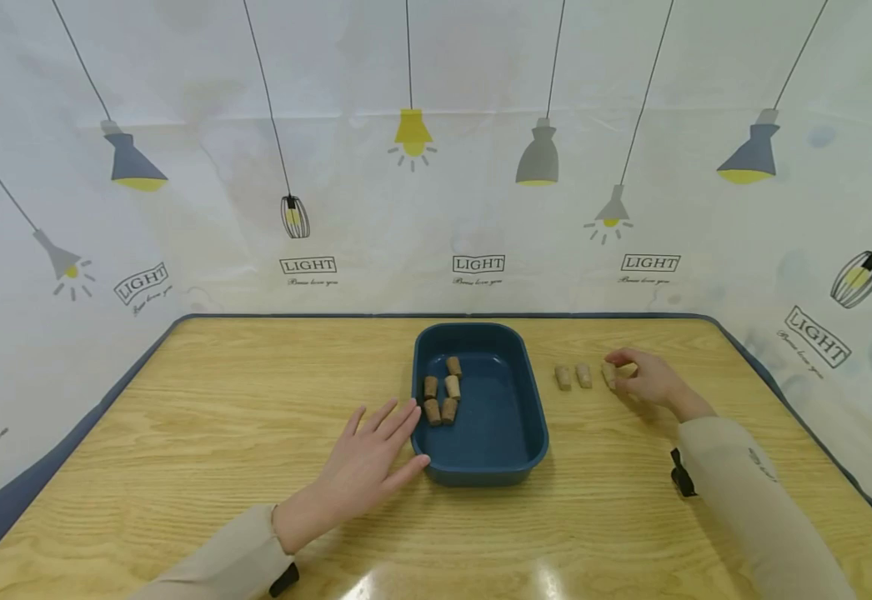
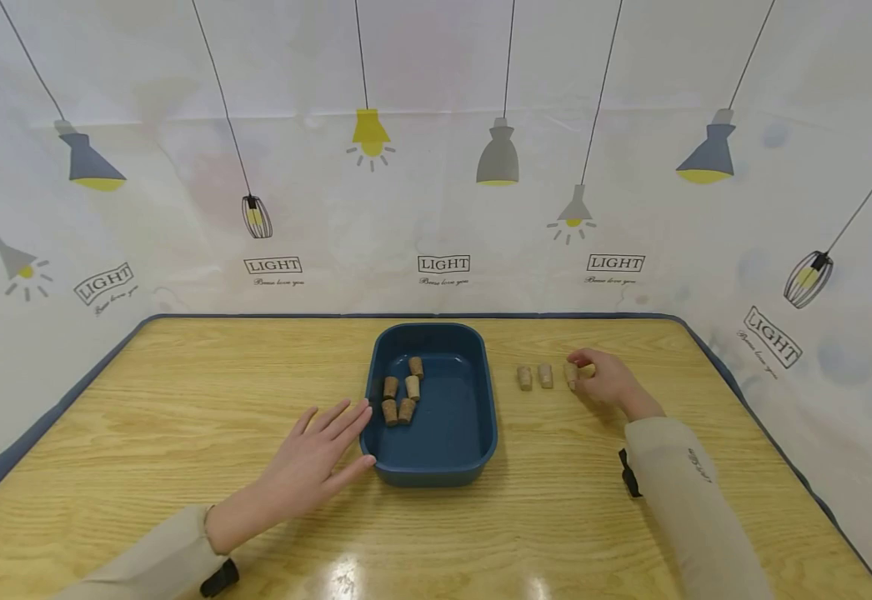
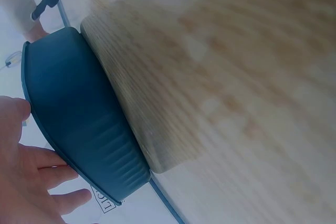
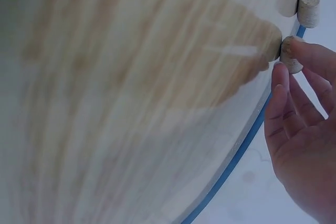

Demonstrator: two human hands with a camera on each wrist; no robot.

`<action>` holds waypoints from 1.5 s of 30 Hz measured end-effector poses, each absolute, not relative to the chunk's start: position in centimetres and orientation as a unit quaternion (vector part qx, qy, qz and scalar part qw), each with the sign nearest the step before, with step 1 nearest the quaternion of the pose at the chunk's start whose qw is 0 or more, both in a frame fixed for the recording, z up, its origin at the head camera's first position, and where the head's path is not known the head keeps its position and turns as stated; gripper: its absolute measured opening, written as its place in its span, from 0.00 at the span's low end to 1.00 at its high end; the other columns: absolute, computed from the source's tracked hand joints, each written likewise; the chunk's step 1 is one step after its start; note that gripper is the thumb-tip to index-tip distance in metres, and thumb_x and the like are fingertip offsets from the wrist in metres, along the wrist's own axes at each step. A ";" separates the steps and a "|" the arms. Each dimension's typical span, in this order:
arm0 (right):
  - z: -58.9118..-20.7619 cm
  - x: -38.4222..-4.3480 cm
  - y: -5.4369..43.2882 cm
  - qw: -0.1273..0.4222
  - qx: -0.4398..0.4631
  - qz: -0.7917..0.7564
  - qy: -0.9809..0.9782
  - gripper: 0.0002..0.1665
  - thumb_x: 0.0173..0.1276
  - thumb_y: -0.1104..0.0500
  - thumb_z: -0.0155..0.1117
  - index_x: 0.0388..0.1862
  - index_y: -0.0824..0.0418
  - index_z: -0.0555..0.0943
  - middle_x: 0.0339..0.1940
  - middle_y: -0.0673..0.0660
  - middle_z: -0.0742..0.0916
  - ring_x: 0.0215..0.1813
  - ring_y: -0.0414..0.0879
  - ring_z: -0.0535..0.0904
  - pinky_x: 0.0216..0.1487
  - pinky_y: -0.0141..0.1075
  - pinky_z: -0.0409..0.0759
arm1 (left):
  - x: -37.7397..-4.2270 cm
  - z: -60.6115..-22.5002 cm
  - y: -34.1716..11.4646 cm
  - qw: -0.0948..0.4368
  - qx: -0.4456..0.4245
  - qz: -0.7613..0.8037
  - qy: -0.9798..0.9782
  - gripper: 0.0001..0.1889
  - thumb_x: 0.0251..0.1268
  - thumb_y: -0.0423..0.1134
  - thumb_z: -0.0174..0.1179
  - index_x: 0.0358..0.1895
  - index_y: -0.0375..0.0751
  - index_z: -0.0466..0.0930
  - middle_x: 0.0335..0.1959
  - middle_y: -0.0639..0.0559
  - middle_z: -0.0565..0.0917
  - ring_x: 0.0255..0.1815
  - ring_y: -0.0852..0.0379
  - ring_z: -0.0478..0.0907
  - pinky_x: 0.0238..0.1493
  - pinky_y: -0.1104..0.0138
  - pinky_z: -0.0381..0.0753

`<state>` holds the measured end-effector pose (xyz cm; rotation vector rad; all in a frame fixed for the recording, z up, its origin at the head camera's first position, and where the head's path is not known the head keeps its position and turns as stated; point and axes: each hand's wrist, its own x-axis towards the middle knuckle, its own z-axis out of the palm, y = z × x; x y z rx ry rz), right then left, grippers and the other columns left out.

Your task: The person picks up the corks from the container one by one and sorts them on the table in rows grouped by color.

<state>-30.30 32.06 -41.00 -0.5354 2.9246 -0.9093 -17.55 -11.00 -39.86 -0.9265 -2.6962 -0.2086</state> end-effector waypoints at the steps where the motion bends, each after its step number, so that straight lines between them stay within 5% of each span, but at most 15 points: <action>1: -41.0 -30.3 32.0 0.016 -0.171 -0.293 0.941 0.23 0.59 0.67 0.57 0.53 0.73 0.69 0.47 0.72 0.73 0.35 0.54 0.74 0.34 0.45 0.72 | -17.5 -39.9 -11.0 0.141 -0.321 -0.072 -0.934 0.33 0.65 0.59 0.39 0.63 0.38 0.62 0.64 0.47 0.62 0.63 0.47 0.56 0.56 0.45 0.52; 12: -39.9 -30.2 32.2 0.028 -0.181 -0.300 0.936 0.26 0.57 0.69 0.56 0.55 0.76 0.66 0.51 0.76 0.70 0.28 0.48 0.73 0.27 0.38 0.70 | -17.5 -39.8 -11.0 0.142 -0.320 -0.076 -0.933 0.32 0.64 0.59 0.41 0.63 0.38 0.62 0.64 0.47 0.62 0.63 0.47 0.57 0.56 0.45 0.51; 27: -33.9 -30.9 27.6 0.001 -0.213 -0.285 0.935 0.24 0.64 0.59 0.56 0.56 0.69 0.68 0.53 0.68 0.72 0.39 0.55 0.75 0.38 0.46 0.72 | -17.6 -39.7 -11.0 0.148 -0.324 -0.071 -0.932 0.32 0.64 0.59 0.41 0.63 0.38 0.63 0.63 0.47 0.62 0.63 0.47 0.57 0.56 0.45 0.52; 45: -30.5 -32.3 19.2 0.007 -0.279 -0.285 0.917 0.23 0.60 0.59 0.60 0.54 0.64 0.72 0.46 0.61 0.78 0.37 0.51 0.76 0.40 0.44 0.73 | -17.7 -40.0 -11.0 0.142 -0.321 -0.069 -0.934 0.33 0.64 0.60 0.39 0.64 0.39 0.62 0.64 0.47 0.61 0.63 0.48 0.56 0.57 0.45 0.51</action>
